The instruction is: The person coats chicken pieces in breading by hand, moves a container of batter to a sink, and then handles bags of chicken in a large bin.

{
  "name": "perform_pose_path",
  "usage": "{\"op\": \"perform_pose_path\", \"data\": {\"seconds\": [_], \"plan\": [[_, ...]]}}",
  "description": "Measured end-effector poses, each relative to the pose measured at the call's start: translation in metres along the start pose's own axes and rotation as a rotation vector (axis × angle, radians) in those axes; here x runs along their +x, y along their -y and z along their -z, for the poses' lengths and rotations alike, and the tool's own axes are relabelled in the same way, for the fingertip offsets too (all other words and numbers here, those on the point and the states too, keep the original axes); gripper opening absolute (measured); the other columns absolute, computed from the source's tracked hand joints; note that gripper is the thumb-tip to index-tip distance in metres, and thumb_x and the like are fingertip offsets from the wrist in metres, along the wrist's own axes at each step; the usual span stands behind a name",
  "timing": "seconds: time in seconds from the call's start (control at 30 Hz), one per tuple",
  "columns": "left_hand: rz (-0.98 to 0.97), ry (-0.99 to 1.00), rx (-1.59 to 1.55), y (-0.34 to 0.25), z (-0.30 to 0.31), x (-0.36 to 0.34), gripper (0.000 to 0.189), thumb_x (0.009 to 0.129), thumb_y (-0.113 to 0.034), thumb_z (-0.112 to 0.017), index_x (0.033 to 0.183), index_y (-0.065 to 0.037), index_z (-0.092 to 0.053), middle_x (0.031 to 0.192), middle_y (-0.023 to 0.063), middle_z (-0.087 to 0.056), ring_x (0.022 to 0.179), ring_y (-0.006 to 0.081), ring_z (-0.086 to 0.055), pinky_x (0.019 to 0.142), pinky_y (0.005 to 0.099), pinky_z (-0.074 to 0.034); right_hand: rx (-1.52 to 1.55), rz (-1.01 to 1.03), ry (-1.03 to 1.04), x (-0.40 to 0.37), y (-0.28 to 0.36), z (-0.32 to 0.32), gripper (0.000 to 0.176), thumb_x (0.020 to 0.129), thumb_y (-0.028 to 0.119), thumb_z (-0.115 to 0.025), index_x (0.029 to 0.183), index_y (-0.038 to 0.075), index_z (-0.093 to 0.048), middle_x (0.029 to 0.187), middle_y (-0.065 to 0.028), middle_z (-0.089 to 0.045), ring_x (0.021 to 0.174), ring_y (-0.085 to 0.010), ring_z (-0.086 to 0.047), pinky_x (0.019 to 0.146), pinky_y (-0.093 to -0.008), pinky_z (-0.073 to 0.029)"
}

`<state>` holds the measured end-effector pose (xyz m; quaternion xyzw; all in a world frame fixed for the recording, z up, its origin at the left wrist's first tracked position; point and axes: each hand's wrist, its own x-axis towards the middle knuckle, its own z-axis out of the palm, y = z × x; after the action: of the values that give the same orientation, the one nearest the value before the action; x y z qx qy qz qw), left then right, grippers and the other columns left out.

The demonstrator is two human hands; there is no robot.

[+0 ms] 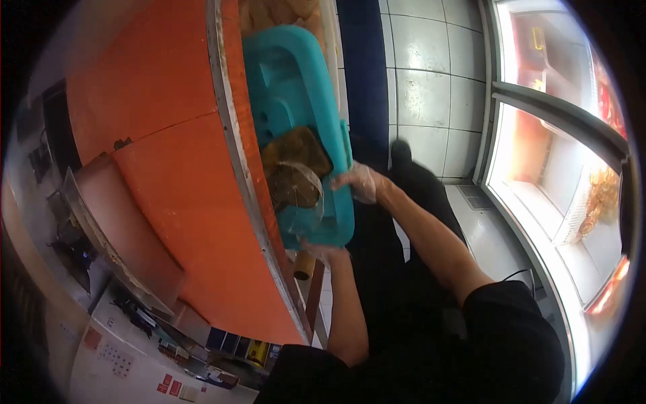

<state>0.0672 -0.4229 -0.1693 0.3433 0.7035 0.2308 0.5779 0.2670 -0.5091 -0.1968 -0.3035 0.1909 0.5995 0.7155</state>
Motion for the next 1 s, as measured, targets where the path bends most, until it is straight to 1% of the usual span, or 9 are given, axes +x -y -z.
{"op": "perform_pose_path", "data": {"seconds": [0.17, 0.27, 0.33, 0.4, 0.47, 0.6, 0.7, 0.77, 1.0], "plan": [[0.072, -0.200, 0.019, 0.019, 0.087, 0.000, 0.054, 0.098, -0.044, -0.042, 0.134, -0.004, -0.048, 0.133, 0.0147, -0.052, 0.116, 0.0295, -0.055, 0.100, 0.0445, -0.044, -0.053, -0.014, 0.074, -0.038, -0.070, 0.000, 0.055, 0.072, 0.009, -0.080, 0.121, 0.000, -0.058, 0.110, -0.0118, -0.065, 0.104, -0.0242, -0.063, 0.096, -0.0422, -0.050], [0.102, -0.245, 0.040, 0.024, 0.120, -0.011, 0.052, 0.099, -0.042, -0.042, 0.128, -0.001, -0.054, 0.127, 0.0150, -0.057, 0.112, 0.0298, -0.059, 0.096, 0.0425, -0.047, -0.513, 0.208, 0.120, -0.064, -0.083, 0.006, 0.067, 0.071, 0.011, -0.084, 0.129, 0.000, -0.052, 0.117, -0.0133, -0.064, 0.108, -0.0242, -0.062, 0.097, -0.0415, -0.050], [0.091, -0.242, 0.039, 0.043, 0.147, -0.002, 0.052, 0.100, -0.042, -0.041, 0.124, 0.001, -0.056, 0.125, 0.0157, -0.059, 0.110, 0.0302, -0.059, 0.094, 0.0416, -0.048, -0.196, -0.024, 0.107, -0.060, -0.113, 0.032, 0.072, 0.069, 0.013, -0.087, 0.131, 0.000, -0.051, 0.119, -0.0141, -0.063, 0.109, -0.0263, -0.061, 0.100, -0.0408, -0.049], [0.087, -0.279, 0.033, 0.064, 0.185, 0.002, 0.052, 0.100, -0.042, -0.040, 0.120, 0.003, -0.058, 0.122, 0.0164, -0.061, 0.108, 0.0306, -0.060, 0.092, 0.0408, -0.049, -0.256, -0.042, 0.111, -0.072, -0.136, 0.042, 0.075, 0.067, 0.015, -0.088, 0.131, -0.001, -0.051, 0.118, -0.0150, -0.064, 0.111, -0.0269, -0.061, 0.102, -0.0413, -0.048], [-0.044, -0.390, 1.127, 0.088, 0.218, 0.009, 0.049, 0.100, -0.038, -0.044, 0.118, 0.005, -0.059, 0.121, 0.0182, -0.062, 0.103, 0.0323, -0.062, 0.087, 0.0418, -0.051, -0.320, -0.003, 0.087, -0.089, -0.143, 0.044, 0.076, 0.067, 0.015, -0.088, 0.131, -0.001, -0.051, 0.118, -0.0147, -0.065, 0.111, -0.0262, -0.061, 0.103, -0.0406, -0.048], [-0.125, -0.342, 0.673, 0.122, 0.275, 0.012, 0.045, 0.098, -0.032, -0.050, 0.116, 0.007, -0.059, 0.118, 0.0204, -0.064, 0.096, 0.0334, -0.065, 0.084, 0.0430, -0.053, -0.373, -0.101, 0.121, -0.104, -0.204, 0.083, 0.080, 0.067, 0.017, -0.088, 0.134, 0.000, -0.049, 0.126, -0.0168, -0.061, 0.117, -0.0279, -0.059, 0.106, -0.0419, -0.046], [0.078, -0.409, 0.399, 0.128, 0.284, -0.002, 0.054, 0.101, -0.040, -0.042, 0.133, 0.003, -0.048, 0.127, 0.0201, -0.058, 0.111, 0.0340, -0.060, 0.093, 0.0437, -0.050, -0.501, -0.132, 0.055, -0.125, -0.220, 0.077, 0.083, 0.064, 0.018, -0.090, 0.134, 0.000, -0.049, 0.125, -0.0170, -0.061, 0.120, -0.0291, -0.057, 0.106, -0.0433, -0.046], [-0.100, -0.364, 0.760, 0.153, 0.321, 0.008, 0.039, 0.096, -0.027, -0.055, 0.121, 0.002, -0.059, 0.111, 0.0211, -0.067, 0.096, 0.0333, -0.066, 0.082, 0.0432, -0.054, -0.399, -0.171, 0.035, -0.130, -0.243, 0.083, 0.083, 0.063, 0.017, -0.091, 0.133, 0.000, -0.050, 0.125, -0.0166, -0.062, 0.119, -0.0294, -0.058, 0.105, -0.0445, -0.046], [-0.099, -0.303, 1.405, 0.184, 0.370, 0.017, 0.049, 0.093, -0.036, -0.061, 0.128, -0.001, -0.057, 0.111, 0.0193, -0.067, 0.096, 0.0345, -0.067, 0.080, 0.0448, -0.055, -0.229, -0.242, 0.023, -0.119, -0.308, 0.129, 0.078, 0.065, 0.015, -0.089, 0.131, 0.002, -0.052, 0.122, -0.0152, -0.063, 0.116, -0.0289, -0.059, 0.103, -0.0485, -0.046]]}}
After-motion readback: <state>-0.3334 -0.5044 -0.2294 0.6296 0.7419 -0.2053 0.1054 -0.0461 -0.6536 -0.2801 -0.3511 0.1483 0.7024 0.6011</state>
